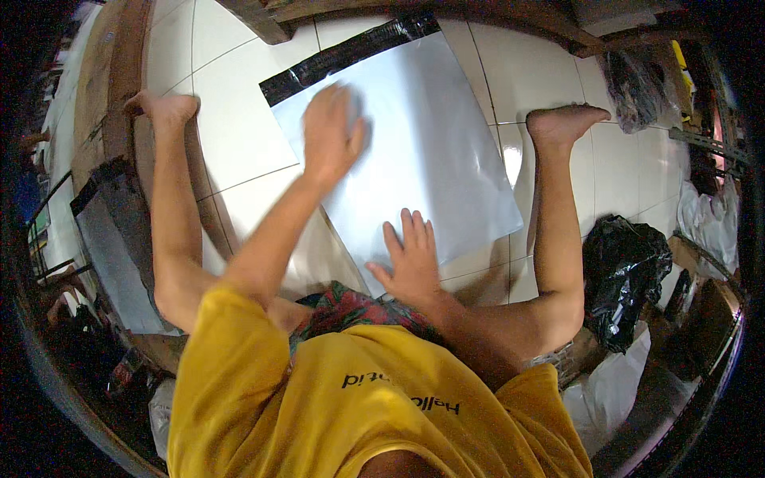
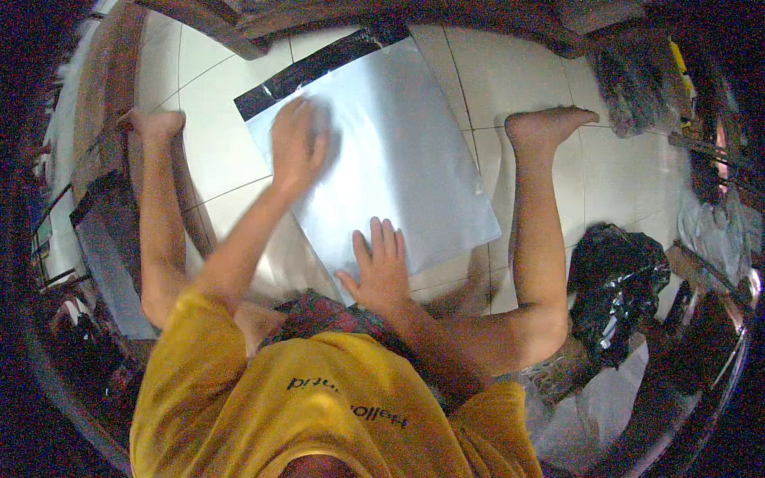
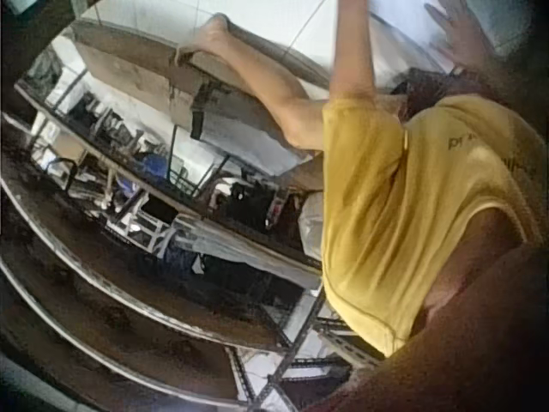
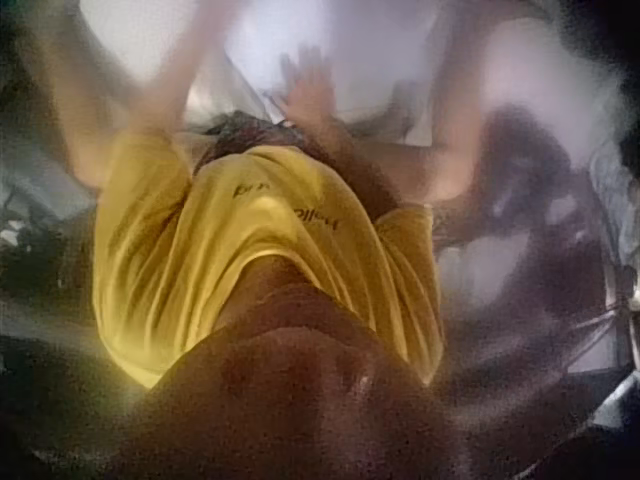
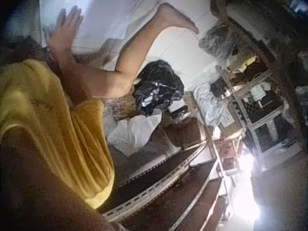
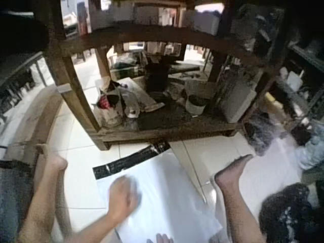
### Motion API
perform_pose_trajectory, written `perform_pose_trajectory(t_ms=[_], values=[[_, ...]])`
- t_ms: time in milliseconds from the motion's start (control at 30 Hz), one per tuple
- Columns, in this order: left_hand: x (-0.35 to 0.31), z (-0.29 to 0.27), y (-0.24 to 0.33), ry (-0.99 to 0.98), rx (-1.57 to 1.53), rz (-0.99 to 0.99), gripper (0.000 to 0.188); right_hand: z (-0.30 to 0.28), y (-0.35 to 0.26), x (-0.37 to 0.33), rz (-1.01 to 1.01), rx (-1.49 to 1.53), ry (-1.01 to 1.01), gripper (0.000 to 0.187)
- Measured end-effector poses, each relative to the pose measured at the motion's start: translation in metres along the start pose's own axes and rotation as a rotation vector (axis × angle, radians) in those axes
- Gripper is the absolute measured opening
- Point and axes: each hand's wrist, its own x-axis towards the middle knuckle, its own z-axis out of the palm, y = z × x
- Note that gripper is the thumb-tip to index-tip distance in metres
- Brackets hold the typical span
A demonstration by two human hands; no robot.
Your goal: The person sits on the floor and repeatedly folds white plastic sheets in half, then rolls them into a compact bundle. They smooth the sheets before folding and stack the finished bundles on a nearby wooden shelf.
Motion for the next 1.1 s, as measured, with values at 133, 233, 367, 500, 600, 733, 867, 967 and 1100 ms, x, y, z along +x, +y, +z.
perform_pose_trajectory(t_ms=[133, 233, 367, 500, 600, 733, 867, 967, 1100], values=[[-0.113, -0.029, 0.030, 0.059, 0.038, -0.820, 0.068, -0.073, 0.080, 0.065, 0.115, -0.067, 0.393, 0.067], [-0.141, -0.018, 0.044, -0.139, -0.231, -0.997, 0.074, -0.113, 0.163, 0.124, 0.303, -0.130, 0.303, 0.065], [-0.131, -0.011, 0.049, -0.105, -0.262, -1.114, 0.067, -0.115, 0.194, 0.157, 0.415, -0.117, 0.085, 0.062], [-0.115, -0.013, 0.050, -0.116, -0.156, -1.241, 0.066, -0.105, 0.191, 0.169, 0.414, -0.112, 0.095, 0.060], [-0.110, -0.011, 0.053, -0.056, -0.179, -1.268, 0.066, -0.105, 0.193, 0.164, 0.409, -0.089, 0.118, 0.058], [-0.108, -0.012, 0.049, 0.054, -0.450, -1.303, 0.064, -0.112, 0.199, 0.155, 0.396, -0.042, 0.148, 0.056], [-0.100, -0.015, 0.050, -0.036, -0.383, -1.279, 0.058, -0.126, 0.210, 0.157, 0.311, 0.104, 0.184, 0.053], [-0.097, -0.010, 0.059, -0.102, -0.238, -1.234, 0.050, -0.116, 0.202, 0.155, 0.210, 0.071, 0.237, 0.052], [-0.090, -0.019, 0.069, -0.044, -0.286, -1.314, 0.042, -0.101, 0.132, 0.135, 0.104, -0.134, 0.271, 0.047]])
